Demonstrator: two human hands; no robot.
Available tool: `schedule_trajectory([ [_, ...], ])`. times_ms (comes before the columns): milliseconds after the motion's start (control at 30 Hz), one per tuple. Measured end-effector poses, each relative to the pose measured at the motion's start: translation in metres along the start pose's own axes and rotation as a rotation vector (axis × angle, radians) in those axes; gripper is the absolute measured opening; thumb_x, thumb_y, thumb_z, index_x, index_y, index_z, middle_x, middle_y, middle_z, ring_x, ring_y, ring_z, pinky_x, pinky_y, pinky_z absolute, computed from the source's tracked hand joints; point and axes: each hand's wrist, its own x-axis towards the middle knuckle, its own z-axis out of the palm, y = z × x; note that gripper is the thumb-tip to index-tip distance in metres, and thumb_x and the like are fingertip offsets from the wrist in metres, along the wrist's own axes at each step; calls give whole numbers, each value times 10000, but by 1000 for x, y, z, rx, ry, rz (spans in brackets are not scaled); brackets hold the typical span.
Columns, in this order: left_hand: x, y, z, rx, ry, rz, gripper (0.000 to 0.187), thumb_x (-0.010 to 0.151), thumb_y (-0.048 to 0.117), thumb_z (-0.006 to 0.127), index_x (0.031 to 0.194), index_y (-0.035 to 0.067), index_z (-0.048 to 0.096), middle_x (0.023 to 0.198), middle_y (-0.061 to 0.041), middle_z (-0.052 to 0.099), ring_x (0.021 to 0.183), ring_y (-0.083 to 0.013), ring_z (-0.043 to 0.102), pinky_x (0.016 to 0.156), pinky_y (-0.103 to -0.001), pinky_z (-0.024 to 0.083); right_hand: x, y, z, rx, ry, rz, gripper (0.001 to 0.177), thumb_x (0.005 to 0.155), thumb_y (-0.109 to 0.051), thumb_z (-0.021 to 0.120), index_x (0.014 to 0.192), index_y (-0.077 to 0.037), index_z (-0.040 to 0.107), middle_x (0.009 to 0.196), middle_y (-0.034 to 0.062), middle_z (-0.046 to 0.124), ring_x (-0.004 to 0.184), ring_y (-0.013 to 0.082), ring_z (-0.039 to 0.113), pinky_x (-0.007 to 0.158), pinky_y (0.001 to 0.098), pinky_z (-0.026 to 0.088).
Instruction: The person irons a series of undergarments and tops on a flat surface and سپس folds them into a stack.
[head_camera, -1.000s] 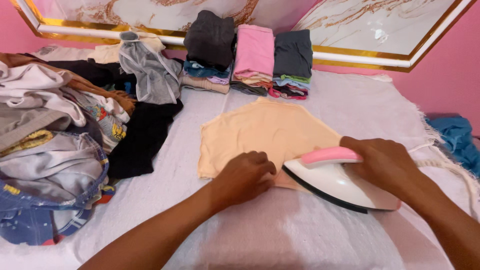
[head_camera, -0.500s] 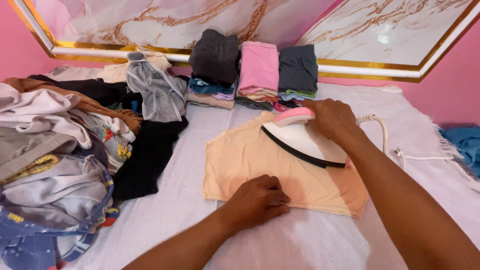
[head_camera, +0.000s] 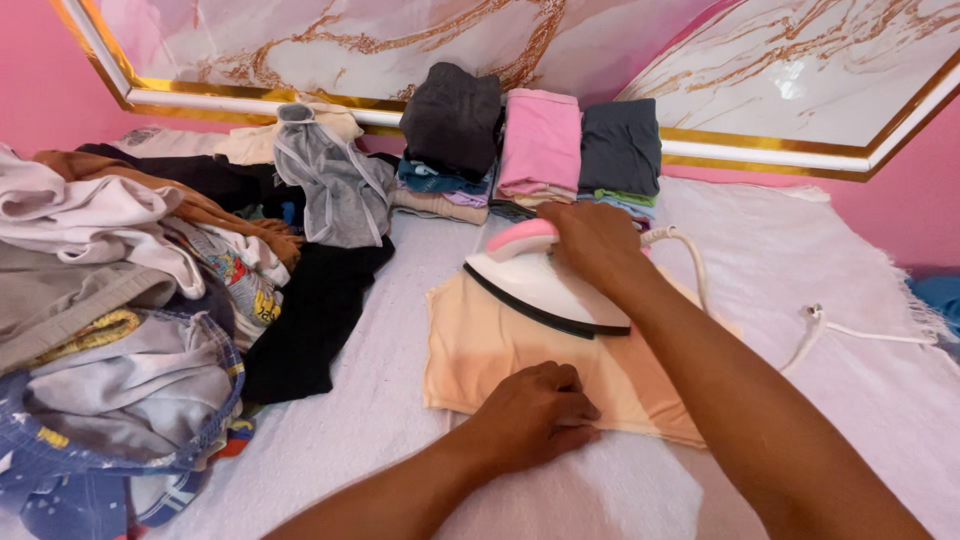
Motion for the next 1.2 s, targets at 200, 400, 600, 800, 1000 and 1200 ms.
schedule_trajectory([
  [200, -2, -4, 0, 135, 35, 92, 428, 840, 293, 795, 1226, 122, 725, 1316, -159, 629, 1270, -343, 554, 1091, -469, 417, -2, 5, 3, -38, -30, 49, 421, 813, -106, 668, 1229, -160, 688, 983, 200, 737, 920, 396, 719, 747, 529, 554],
  [400, -2, -13, 8, 156, -38, 27, 452, 868, 341, 772, 1268, 138, 723, 1394, -175, 601, 1341, -356, 526, 1148, -537, 323, -35, 56, -20, -87, -174, 433, 280, 921, -101, 614, 1186, -142, 694, 1014, 176, 754, 921, 380, 746, 757, 514, 586],
  [600, -2, -7, 3, 123, -40, -6, 431, 872, 349, 758, 1255, 152, 733, 1412, -168, 593, 1310, -359, 529, 1157, -520, 340, -66, 77, -60, -108, -372, 577, 482, 799, -167, 767, 1269, -214, 668, 1137, 138, 732, 993, 350, 706, 817, 475, 581],
  [800, -2, -7, 4, 145, -14, 24, 418, 881, 354, 757, 1241, 144, 738, 1398, -171, 594, 1316, -358, 525, 1152, -522, 334, -145, 16, -120, 9, -582, 662, 413, 898, -222, 677, 1304, -267, 617, 995, 94, 788, 751, 298, 831, 743, 430, 648],
  [1000, -2, -8, 6, 156, 1, 43, 399, 877, 328, 770, 1220, 128, 742, 1394, -171, 603, 1326, -344, 525, 1147, -501, 348, -197, 58, -120, -262, -395, 666, 352, 886, -307, 699, 1218, -214, 625, 950, 150, 762, 879, 358, 738, 741, 488, 581],
  [1200, -1, -11, 8, 159, 83, 125, 324, 859, 255, 805, 1149, 118, 762, 1321, -159, 654, 1255, -340, 594, 1092, -488, 429, -235, 168, -91, -251, -219, 761, 435, 799, -272, 759, 1212, -181, 656, 1003, 167, 742, 940, 401, 713, 741, 524, 565],
])
